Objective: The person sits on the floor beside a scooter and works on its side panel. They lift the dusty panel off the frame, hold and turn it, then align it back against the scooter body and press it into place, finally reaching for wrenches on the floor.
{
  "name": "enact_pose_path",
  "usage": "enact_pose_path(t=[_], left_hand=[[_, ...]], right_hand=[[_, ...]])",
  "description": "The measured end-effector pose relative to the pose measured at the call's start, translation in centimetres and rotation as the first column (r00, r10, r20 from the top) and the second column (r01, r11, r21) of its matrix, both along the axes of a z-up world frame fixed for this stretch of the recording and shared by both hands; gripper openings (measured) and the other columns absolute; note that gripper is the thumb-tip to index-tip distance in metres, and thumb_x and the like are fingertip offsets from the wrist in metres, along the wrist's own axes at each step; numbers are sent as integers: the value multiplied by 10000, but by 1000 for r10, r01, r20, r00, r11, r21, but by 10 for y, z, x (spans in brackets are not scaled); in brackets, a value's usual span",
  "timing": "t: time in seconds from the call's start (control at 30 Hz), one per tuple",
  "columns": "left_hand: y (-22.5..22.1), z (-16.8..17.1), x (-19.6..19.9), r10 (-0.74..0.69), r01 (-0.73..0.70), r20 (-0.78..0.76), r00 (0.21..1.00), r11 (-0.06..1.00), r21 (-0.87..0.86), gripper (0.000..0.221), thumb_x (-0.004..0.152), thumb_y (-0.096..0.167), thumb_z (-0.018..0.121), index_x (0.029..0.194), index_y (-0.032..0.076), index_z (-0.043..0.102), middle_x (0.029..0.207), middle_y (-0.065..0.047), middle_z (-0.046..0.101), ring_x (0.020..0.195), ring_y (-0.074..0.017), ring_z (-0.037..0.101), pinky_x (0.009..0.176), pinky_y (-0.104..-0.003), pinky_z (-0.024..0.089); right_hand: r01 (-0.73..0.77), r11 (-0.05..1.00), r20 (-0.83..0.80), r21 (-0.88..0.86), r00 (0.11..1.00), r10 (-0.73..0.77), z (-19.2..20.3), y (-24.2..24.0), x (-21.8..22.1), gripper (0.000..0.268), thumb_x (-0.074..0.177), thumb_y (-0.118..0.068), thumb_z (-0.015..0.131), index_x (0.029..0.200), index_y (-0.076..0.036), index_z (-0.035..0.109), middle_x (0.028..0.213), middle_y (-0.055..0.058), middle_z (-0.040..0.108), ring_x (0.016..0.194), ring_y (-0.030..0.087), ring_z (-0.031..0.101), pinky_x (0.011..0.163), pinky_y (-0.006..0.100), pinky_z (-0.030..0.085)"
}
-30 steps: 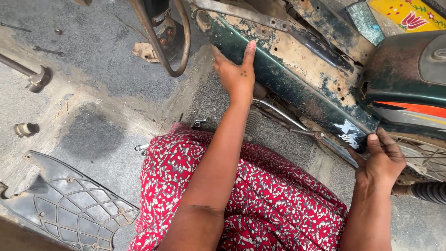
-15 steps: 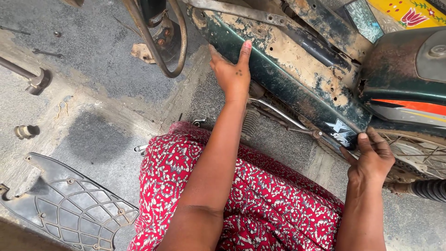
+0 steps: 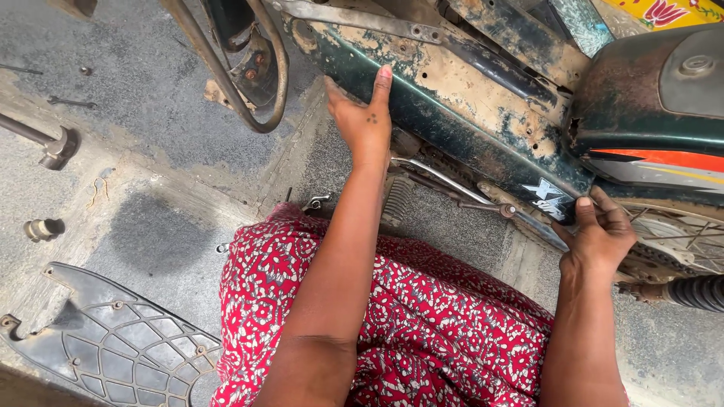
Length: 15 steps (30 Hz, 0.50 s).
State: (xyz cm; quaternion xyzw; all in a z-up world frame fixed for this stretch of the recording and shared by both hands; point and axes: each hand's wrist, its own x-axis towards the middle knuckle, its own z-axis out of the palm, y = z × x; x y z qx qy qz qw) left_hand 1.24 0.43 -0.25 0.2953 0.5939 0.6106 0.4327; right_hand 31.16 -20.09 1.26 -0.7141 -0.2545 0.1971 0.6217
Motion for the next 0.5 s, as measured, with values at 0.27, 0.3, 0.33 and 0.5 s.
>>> enact_pose_path(t=[0.27,0.3,0.33,0.5], left_hand=[[1,-2,1,7,-7,-7,1000,1000,21,1194,789,504,833,1581,-99,173,1602,-355,237,1502,-478,276,1213,-500,288],[1,-1,1,1,0,-7,1000,1000,11,1195,788,504,831,1582,-98,172,1601,-353,238,1501,-477,275,1213,-500,289],[1,-1,0,0,0,-6,1000,1000,11,1195,788,504,831,1582,-98,172,1601,-353,238,1501,-477,275,1213,-500,289],[2,-2,1,-8,7,10,1000,1000,9,1205,780,508,829,1585,-86,157,1618,-328,220,1513,-464,251,1209,-499,281]], right_hand=[[-3,1000,35,7,999,3,-8,0,6,284,1029,-87,682,1309,-43,671,1097,40,689,976,139,697,753,395,678],[2,1000,38,0,999,-2,-9,0,6,291,1027,-93,683,1314,-46,665,1096,36,691,970,138,699,744,380,678],[2,1000,39,0,999,-2,-11,0,7,291,1027,-93,683,1314,-46,665,1096,36,691,970,138,699,744,380,678],[31,999,97,-20,995,-29,-11,-1,4,323,1002,-92,724,1312,-35,658,1129,39,728,972,131,713,686,318,631]])
